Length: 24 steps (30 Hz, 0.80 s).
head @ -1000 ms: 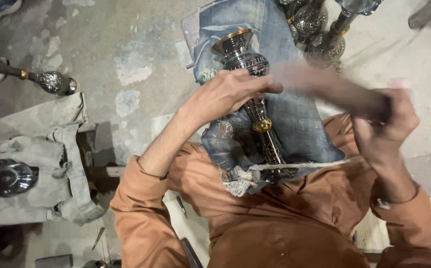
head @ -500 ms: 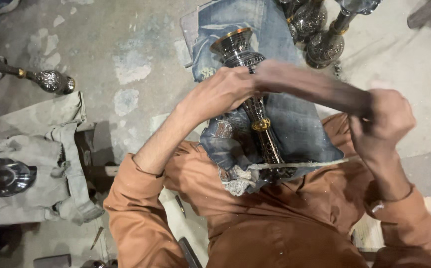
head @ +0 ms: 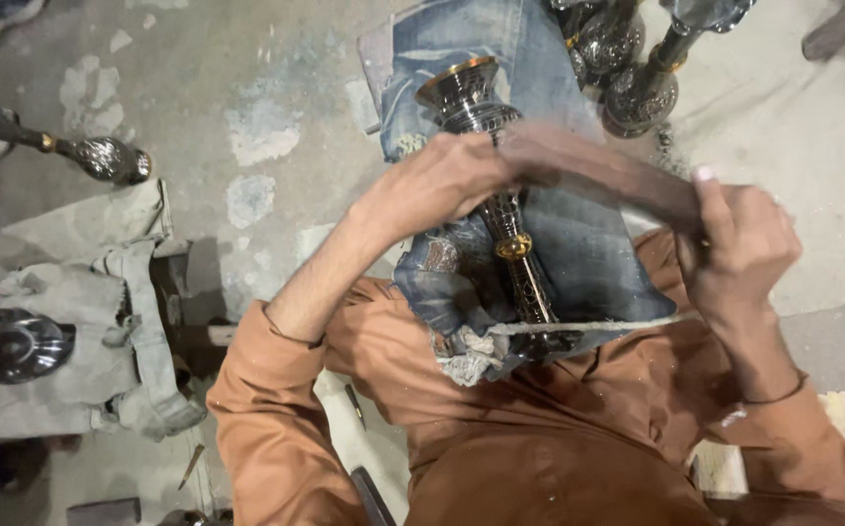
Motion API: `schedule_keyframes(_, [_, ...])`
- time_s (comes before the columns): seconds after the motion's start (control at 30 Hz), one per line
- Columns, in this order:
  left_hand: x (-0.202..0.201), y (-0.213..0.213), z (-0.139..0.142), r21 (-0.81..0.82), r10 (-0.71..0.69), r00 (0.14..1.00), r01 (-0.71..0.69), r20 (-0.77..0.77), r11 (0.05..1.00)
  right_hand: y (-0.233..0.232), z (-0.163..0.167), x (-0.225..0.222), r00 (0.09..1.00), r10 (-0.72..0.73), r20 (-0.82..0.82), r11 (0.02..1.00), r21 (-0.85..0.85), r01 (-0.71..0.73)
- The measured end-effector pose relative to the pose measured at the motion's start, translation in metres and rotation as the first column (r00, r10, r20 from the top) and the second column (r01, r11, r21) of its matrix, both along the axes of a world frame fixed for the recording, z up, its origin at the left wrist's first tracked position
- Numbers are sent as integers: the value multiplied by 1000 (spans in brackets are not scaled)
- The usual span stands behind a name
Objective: The person sits on the floor and repeatedly hammers a decorative metal vase with a wooden mallet. They rotate the vase to work on different sections of the surface.
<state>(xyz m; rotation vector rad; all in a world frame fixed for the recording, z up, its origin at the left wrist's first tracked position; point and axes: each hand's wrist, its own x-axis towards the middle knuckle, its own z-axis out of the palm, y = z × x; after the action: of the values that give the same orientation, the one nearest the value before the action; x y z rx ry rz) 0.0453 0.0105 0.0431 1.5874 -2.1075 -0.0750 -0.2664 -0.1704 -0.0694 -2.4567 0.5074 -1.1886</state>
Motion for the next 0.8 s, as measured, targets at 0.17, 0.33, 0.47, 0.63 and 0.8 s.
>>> schedule_keyframes(0.17, [-13,9,3,-112,85,980,-107,-180,988,-3,-6,-10,996,0,-89,998,-70,-6])
schedule_keyframes(0.33, [-13,1,-2,-1,112,978,-114,-174,993,-3,-13,-13,996,-26,-90,998,-56,21])
schedule_keyframes(0.47, [-8,-3,-7,-21,93,984,-98,-149,995,-9,-8,-13,994,-26,-106,996,-87,17])
schedule_keyframes(0.63, [-4,-6,0,34,87,987,-83,-137,996,-14,16,-7,986,-109,-127,956,-286,69])
schedule_keyframes(0.8, [-8,-6,10,-6,35,981,-37,-192,999,-3,26,15,944,28,330,906,390,-164])
